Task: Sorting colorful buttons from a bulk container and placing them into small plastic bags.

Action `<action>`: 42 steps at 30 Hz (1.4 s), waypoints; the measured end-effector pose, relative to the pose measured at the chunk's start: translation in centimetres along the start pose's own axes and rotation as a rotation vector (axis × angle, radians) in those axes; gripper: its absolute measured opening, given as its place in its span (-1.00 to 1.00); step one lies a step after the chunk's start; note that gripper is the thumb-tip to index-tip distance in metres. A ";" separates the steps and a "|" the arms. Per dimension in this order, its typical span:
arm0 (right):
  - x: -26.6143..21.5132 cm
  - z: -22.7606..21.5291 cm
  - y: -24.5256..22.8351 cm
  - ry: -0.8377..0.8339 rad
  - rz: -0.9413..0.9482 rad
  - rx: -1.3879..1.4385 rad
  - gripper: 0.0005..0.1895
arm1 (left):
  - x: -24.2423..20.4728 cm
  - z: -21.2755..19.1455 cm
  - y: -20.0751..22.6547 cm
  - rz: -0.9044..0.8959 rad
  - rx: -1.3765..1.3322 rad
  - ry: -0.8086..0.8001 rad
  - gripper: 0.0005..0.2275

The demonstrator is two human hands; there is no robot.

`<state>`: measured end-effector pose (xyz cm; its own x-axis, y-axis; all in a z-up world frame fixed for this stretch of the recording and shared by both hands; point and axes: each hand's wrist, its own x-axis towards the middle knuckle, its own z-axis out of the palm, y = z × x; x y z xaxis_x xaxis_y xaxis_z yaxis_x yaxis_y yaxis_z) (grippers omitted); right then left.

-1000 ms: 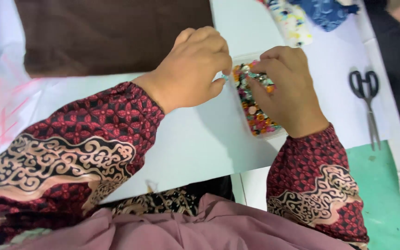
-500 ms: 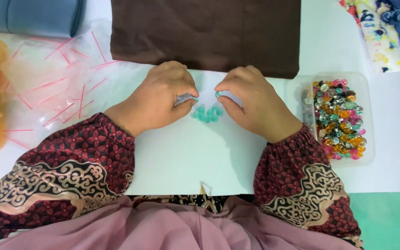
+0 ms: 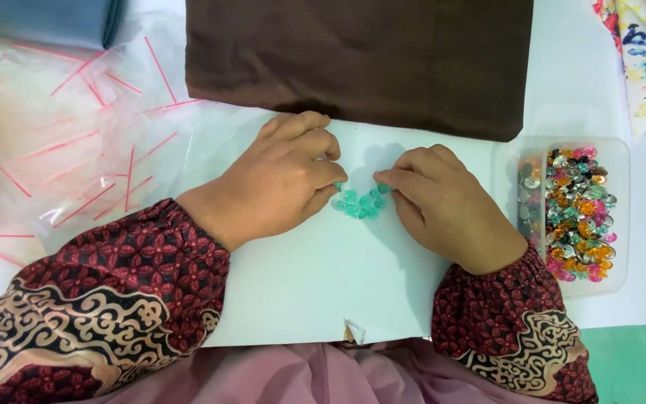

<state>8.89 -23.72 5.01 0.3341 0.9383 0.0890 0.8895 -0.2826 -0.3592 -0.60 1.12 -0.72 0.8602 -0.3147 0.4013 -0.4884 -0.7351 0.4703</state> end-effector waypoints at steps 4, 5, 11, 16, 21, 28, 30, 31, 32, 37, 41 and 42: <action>-0.3 -0.3 0.2 -0.003 -0.019 0.040 -0.61 | 0.1 0.1 0.2 0.020 0.011 0.028 -0.90; -0.4 -0.5 0.1 -0.038 -0.003 0.077 -0.60 | 0.1 0.0 0.3 0.029 0.005 0.038 -0.89; -0.4 -0.5 0.0 -0.076 0.033 0.108 -0.60 | 0.2 0.2 0.7 0.068 -0.028 0.075 -0.84; -0.4 -0.2 0.2 -0.058 0.055 0.089 -0.62 | 0.3 0.2 0.8 0.094 -0.073 0.095 -0.84; -0.4 -0.1 0.3 -0.037 0.017 0.089 -0.62 | 0.6 -0.2 0.9 0.146 -0.091 0.089 -0.85; -0.2 -0.2 0.1 -0.031 0.002 0.081 -0.64 | 0.5 0.0 0.9 0.134 -0.051 0.072 -0.85; -0.2 0.0 0.1 -0.016 -0.019 0.081 -0.66 | 0.5 0.0 1.0 0.118 -0.076 0.070 -0.85; -0.2 -0.1 0.1 -0.016 -0.018 0.081 -0.66 | 0.5 0.1 0.9 0.118 -0.077 0.069 -0.85; -0.2 -0.1 0.0 -0.029 -0.005 0.083 -0.66 | 0.4 0.1 0.9 0.124 -0.079 0.069 -0.85; -0.2 -0.5 -0.3 -0.075 0.019 0.117 -0.62 | 0.4 0.0 0.9 0.114 -0.057 0.043 -0.83; -0.2 -0.4 -0.3 -0.070 0.004 0.101 -0.60 | 0.6 -0.2 1.1 0.150 -0.072 0.078 -0.84; -0.2 -0.4 -0.3 -0.062 -0.002 0.094 -0.60 | 0.7 -0.3 1.1 0.154 -0.075 0.082 -0.84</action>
<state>8.70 -23.86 5.44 0.3100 0.9502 0.0337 0.8561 -0.2635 -0.4445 -0.61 0.26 0.27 0.7611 -0.3676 0.5344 -0.6254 -0.6344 0.4543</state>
